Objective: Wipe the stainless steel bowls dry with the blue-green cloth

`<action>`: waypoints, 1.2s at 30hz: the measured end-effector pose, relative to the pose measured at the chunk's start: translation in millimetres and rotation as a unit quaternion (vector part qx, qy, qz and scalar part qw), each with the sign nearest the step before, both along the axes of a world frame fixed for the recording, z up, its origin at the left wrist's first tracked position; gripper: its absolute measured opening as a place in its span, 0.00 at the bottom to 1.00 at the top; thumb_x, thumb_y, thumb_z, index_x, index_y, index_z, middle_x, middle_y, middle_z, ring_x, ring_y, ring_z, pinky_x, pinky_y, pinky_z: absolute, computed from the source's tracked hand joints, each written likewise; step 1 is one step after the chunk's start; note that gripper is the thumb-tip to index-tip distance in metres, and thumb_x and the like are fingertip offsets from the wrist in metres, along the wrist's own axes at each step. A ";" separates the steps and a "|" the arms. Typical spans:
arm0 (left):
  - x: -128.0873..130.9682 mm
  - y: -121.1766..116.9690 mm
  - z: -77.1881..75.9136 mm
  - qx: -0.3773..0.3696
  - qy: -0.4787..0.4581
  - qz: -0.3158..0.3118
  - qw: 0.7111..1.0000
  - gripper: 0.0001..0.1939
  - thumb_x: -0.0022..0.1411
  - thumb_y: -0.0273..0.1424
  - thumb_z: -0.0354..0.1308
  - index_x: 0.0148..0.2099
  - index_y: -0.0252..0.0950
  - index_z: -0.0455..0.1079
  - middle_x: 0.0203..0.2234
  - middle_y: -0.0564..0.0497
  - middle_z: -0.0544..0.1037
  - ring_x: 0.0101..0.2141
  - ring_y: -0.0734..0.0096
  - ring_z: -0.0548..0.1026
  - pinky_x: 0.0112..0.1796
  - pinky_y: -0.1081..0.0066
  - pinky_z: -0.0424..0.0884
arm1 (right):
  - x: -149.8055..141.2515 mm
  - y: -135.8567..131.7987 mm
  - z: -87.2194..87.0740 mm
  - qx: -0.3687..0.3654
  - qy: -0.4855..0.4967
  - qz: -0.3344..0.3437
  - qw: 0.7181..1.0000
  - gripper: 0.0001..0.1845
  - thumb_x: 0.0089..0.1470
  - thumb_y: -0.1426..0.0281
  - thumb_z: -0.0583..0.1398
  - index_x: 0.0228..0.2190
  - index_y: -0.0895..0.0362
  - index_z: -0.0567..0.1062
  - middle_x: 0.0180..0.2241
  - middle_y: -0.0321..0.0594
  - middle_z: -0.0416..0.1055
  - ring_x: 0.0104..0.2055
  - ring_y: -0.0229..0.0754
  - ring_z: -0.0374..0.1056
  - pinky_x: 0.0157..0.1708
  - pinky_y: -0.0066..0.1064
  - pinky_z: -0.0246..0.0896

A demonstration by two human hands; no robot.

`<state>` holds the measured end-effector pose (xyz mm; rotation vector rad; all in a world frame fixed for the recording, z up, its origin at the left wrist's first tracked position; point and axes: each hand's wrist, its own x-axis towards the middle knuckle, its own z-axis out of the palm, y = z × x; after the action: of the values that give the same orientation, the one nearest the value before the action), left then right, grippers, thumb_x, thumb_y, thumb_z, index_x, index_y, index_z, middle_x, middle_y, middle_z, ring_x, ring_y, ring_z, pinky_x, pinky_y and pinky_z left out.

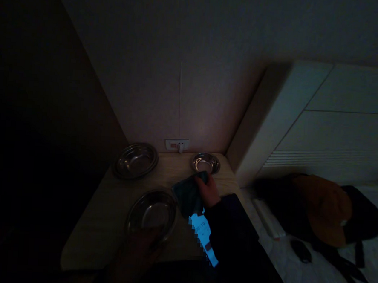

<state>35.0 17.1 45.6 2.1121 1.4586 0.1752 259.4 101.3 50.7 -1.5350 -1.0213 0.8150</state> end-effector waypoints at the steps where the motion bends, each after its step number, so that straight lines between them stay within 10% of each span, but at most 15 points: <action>1: 1.0 1.3 -0.1 0.005 -0.041 0.032 0.999 0.22 0.56 0.34 0.55 0.53 0.36 0.67 0.46 0.40 0.74 0.47 0.54 0.72 0.47 0.56 0.65 | -2.8 -1.2 2.4 -0.008 0.013 -0.002 1.000 0.12 0.42 0.60 0.61 0.28 0.55 0.71 0.24 0.36 0.72 0.28 0.44 0.69 0.27 0.35 0.65; 5: 13.3 17.9 11.5 0.025 -0.279 0.176 0.944 0.36 0.49 0.39 0.62 0.59 0.35 0.58 0.53 0.39 0.68 0.53 0.55 0.66 0.53 0.57 0.60 | -24.0 -14.1 20.0 -0.036 0.073 0.017 0.997 0.17 0.42 0.57 0.61 0.32 0.56 0.71 0.27 0.38 0.74 0.32 0.46 0.71 0.29 0.35 0.67; 13: 17.6 52.4 39.3 -0.207 -0.542 0.321 0.749 0.20 0.51 0.39 0.60 0.43 0.32 0.68 0.40 0.43 0.77 0.41 0.62 0.75 0.42 0.65 0.69 | -46.3 -46.1 34.5 -0.052 0.240 0.142 0.959 0.28 0.43 0.58 0.64 0.46 0.54 0.68 0.36 0.39 0.75 0.35 0.45 0.72 0.33 0.36 0.68; 20: 10.5 37.8 34.5 0.019 -0.415 0.325 0.850 0.24 0.52 0.38 0.60 0.50 0.36 0.64 0.50 0.42 0.70 0.49 0.60 0.69 0.49 0.63 0.64 | -48.1 -45.1 27.5 -0.019 0.249 0.108 0.962 0.20 0.44 0.58 0.64 0.37 0.54 0.70 0.34 0.37 0.74 0.36 0.45 0.71 0.35 0.35 0.67; 24: 10.3 27.7 35.1 -0.117 -0.413 0.179 0.885 0.24 0.52 0.41 0.59 0.50 0.35 0.68 0.45 0.44 0.75 0.46 0.58 0.72 0.46 0.64 0.67 | -59.3 -52.6 30.1 0.006 0.127 0.180 0.975 0.22 0.48 0.56 0.61 0.42 0.53 0.69 0.38 0.40 0.74 0.40 0.46 0.70 0.39 0.38 0.67; 28: 10.5 23.6 35.3 -0.193 -0.443 0.184 0.856 0.24 0.54 0.43 0.58 0.49 0.34 0.68 0.43 0.44 0.76 0.43 0.59 0.74 0.41 0.66 0.70 | -62.0 -64.8 30.9 0.044 0.014 0.183 0.982 0.27 0.48 0.58 0.62 0.49 0.52 0.67 0.53 0.43 0.65 0.54 0.48 0.61 0.50 0.40 0.61; 32: 4.2 22.7 30.3 -0.231 -0.418 0.125 0.870 0.21 0.54 0.44 0.57 0.45 0.35 0.70 0.38 0.47 0.78 0.39 0.62 0.75 0.37 0.68 0.71 | -57.6 -67.6 24.5 -0.007 0.029 0.252 0.967 0.20 0.51 0.58 0.59 0.44 0.54 0.71 0.44 0.42 0.73 0.46 0.46 0.69 0.45 0.38 0.65; 36: -25.7 26.2 16.0 -0.093 -0.333 0.259 0.902 0.20 0.54 0.44 0.55 0.45 0.36 0.68 0.38 0.46 0.77 0.37 0.63 0.75 0.38 0.67 0.70 | -50.4 -61.6 13.9 0.045 -0.003 0.156 0.987 0.17 0.53 0.62 0.58 0.44 0.55 0.71 0.44 0.41 0.73 0.46 0.44 0.69 0.47 0.38 0.63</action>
<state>9.2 43.3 61.6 1.2672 1.4755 0.8335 209.1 39.7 64.6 -1.3195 -1.3066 0.9657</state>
